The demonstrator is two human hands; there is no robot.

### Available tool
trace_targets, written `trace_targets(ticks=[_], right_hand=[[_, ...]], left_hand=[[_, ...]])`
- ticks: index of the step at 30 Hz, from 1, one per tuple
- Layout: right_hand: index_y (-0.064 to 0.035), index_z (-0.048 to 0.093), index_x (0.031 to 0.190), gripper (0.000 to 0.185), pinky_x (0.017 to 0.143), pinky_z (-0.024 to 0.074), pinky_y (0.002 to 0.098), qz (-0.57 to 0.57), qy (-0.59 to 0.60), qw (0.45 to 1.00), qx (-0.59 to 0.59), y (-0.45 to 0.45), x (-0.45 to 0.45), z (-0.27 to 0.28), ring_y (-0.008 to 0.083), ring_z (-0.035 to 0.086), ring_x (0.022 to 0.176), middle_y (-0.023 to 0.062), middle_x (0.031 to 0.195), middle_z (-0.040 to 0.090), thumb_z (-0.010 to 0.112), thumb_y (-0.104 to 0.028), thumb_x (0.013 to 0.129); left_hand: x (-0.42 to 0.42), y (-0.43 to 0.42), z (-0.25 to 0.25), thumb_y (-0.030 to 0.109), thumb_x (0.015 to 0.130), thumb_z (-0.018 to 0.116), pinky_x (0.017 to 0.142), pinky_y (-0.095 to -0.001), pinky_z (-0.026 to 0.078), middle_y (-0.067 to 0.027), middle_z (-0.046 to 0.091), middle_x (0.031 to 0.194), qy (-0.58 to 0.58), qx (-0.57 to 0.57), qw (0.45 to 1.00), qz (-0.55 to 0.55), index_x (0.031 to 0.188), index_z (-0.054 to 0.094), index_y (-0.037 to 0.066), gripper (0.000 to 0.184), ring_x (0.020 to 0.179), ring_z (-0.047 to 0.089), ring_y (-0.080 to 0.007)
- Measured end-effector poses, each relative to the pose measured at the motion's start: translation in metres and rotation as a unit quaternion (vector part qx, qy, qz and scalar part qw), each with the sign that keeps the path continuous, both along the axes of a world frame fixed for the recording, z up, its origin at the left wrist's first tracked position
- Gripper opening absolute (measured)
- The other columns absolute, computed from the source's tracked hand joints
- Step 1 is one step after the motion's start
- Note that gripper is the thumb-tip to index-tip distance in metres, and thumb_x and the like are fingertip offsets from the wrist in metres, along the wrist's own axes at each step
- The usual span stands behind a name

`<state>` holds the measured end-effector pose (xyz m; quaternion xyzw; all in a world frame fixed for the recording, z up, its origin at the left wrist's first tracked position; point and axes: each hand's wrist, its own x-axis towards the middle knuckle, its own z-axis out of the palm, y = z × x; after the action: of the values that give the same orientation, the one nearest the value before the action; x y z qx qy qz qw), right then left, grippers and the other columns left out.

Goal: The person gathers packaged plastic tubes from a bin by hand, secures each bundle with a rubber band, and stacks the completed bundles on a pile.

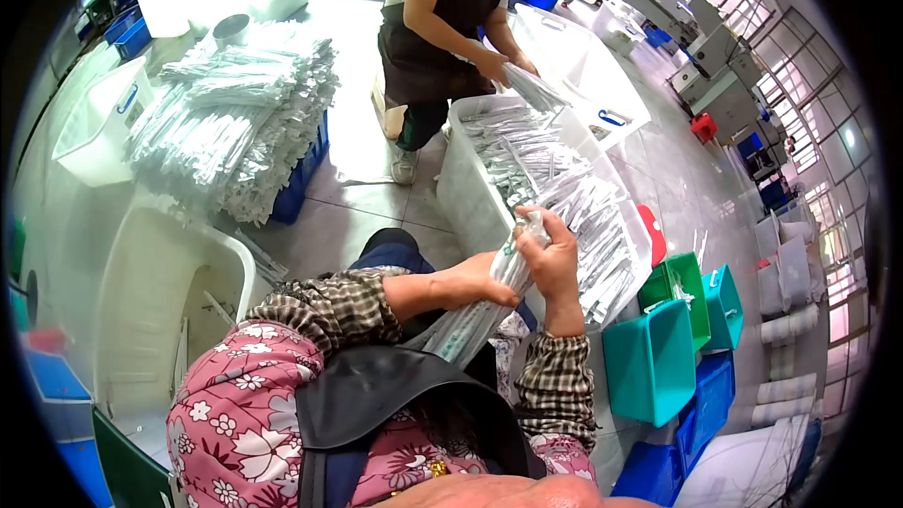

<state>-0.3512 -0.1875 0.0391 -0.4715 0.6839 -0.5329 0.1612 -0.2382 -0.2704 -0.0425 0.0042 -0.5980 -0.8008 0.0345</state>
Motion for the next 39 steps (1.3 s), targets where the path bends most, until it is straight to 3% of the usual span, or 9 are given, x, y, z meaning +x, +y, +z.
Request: trace_targets(ticks=[2, 7, 11, 15, 20, 27, 29, 33, 39], right_hand=[[-0.0019, 0.065, 0.102, 0.021, 0.071, 0.0470, 0.0221, 0.025, -0.182, 0.983, -0.014, 0.001, 0.001, 0.000, 0.0075, 0.058, 0.079, 0.0042, 0.089, 0.066, 0.062, -0.003, 0.081], [-0.0016, 0.064, 0.101, 0.018, 0.071, 0.0461, 0.0217, 0.017, -0.192, 0.981, -0.022, 0.007, -0.005, -0.046, 0.0077, 0.057, 0.079, 0.0041, 0.090, 0.065, 0.060, -0.007, 0.085], [-0.0016, 0.064, 0.101, 0.018, 0.067, 0.0449, 0.0217, 0.017, -0.070, 0.997, -0.030, 0.015, 0.000, -0.058, 0.0060, 0.055, 0.075, 0.0014, 0.087, 0.065, 0.059, -0.012, 0.087], [-0.0028, 0.064, 0.095, 0.017, 0.060, 0.0448, 0.0264, -0.014, 0.090, 0.995, -0.034, 0.005, 0.008, -0.035, 0.0089, 0.055, 0.068, 0.0025, 0.075, 0.062, 0.062, -0.016, 0.085], [-0.0015, 0.059, 0.081, 0.020, 0.064, 0.0456, 0.0420, -0.001, 0.298, 0.954, -0.030, -0.010, 0.026, -0.007, 0.0393, 0.058, 0.074, 0.0208, 0.078, 0.059, 0.061, -0.022, 0.080], [-0.0007, 0.060, 0.114, 0.040, 0.086, 0.0467, 0.0289, 0.067, -0.182, 0.962, -0.193, -0.004, 0.018, -0.011, 0.0179, 0.060, 0.094, 0.0074, 0.104, 0.064, 0.068, -0.028, 0.086], [-0.0009, 0.062, 0.109, 0.032, 0.082, 0.0471, 0.0256, -0.085, -0.048, 0.994, -0.052, 0.029, -0.015, -0.037, 0.0123, 0.060, 0.092, 0.0072, 0.101, 0.065, 0.067, -0.021, 0.086], [-0.0027, 0.066, 0.082, 0.006, 0.071, 0.0476, 0.0249, 0.057, 0.045, 0.986, 0.147, 0.101, 0.002, -0.059, 0.0125, 0.060, 0.077, 0.0036, 0.084, 0.063, 0.066, -0.005, 0.077], [-0.0097, 0.067, 0.077, 0.016, 0.099, 0.0339, 0.0450, 0.159, 0.264, 0.938, 0.157, 0.128, 0.057, -0.086, 0.0299, 0.046, 0.120, 0.0103, 0.124, 0.055, 0.075, -0.014, 0.064]], left_hand=[[0.001, 0.011, -0.002, 0.024, 0.068, 0.074, 0.083, -0.0299, 0.045, -0.0067, 0.056, 0.102, 0.019, 0.016, 0.998, 0.051, 0.117, 0.047, 0.001, 0.061, 0.093, 0.054, -0.0139], [0.013, 0.021, -0.022, 0.031, 0.068, 0.080, 0.085, -0.0292, 0.044, -0.0050, 0.056, 0.104, 0.025, 0.098, 0.993, 0.060, 0.121, 0.045, 0.003, 0.069, 0.094, 0.053, -0.0127], [0.021, 0.008, -0.001, 0.024, 0.069, 0.081, 0.081, -0.0281, 0.045, -0.0033, 0.056, 0.100, -0.032, 0.105, 0.993, -0.039, 0.117, 0.046, 0.004, 0.062, 0.091, 0.054, -0.0116], [0.001, 0.014, -0.008, 0.009, 0.065, 0.073, 0.070, -0.0278, 0.046, -0.0041, 0.059, 0.087, -0.036, 0.011, 0.998, 0.056, 0.103, 0.053, 0.003, 0.043, 0.079, 0.056, -0.0134], [0.022, 0.013, 0.034, 0.004, 0.064, 0.068, 0.074, -0.0289, 0.048, -0.0054, 0.061, 0.091, -0.022, 0.105, 0.992, 0.065, 0.100, 0.058, 0.002, 0.038, 0.085, 0.059, -0.0151], [0.058, -0.034, 0.041, 0.018, 0.068, 0.073, 0.070, -0.0340, 0.053, -0.0123, 0.061, 0.087, -0.023, 0.134, 0.971, 0.197, 0.105, 0.054, -0.005, 0.047, 0.074, 0.062, -0.0214], [0.081, -0.069, 0.049, 0.021, 0.074, 0.065, 0.071, -0.0361, 0.055, -0.0148, 0.058, 0.093, 0.037, 0.139, 0.964, 0.225, 0.118, 0.044, -0.006, 0.056, 0.079, 0.062, -0.0238], [0.114, -0.127, 0.042, 0.013, 0.080, 0.060, 0.074, -0.0426, 0.056, -0.0168, 0.055, 0.100, 0.094, 0.204, 0.905, 0.362, 0.124, 0.037, -0.002, 0.051, 0.085, 0.062, -0.0281], [0.121, -0.135, 0.041, 0.007, 0.080, 0.057, 0.073, -0.0431, 0.054, -0.0175, 0.055, 0.099, 0.091, 0.167, 0.906, 0.377, 0.124, 0.038, -0.004, 0.050, 0.087, 0.061, -0.0302]])
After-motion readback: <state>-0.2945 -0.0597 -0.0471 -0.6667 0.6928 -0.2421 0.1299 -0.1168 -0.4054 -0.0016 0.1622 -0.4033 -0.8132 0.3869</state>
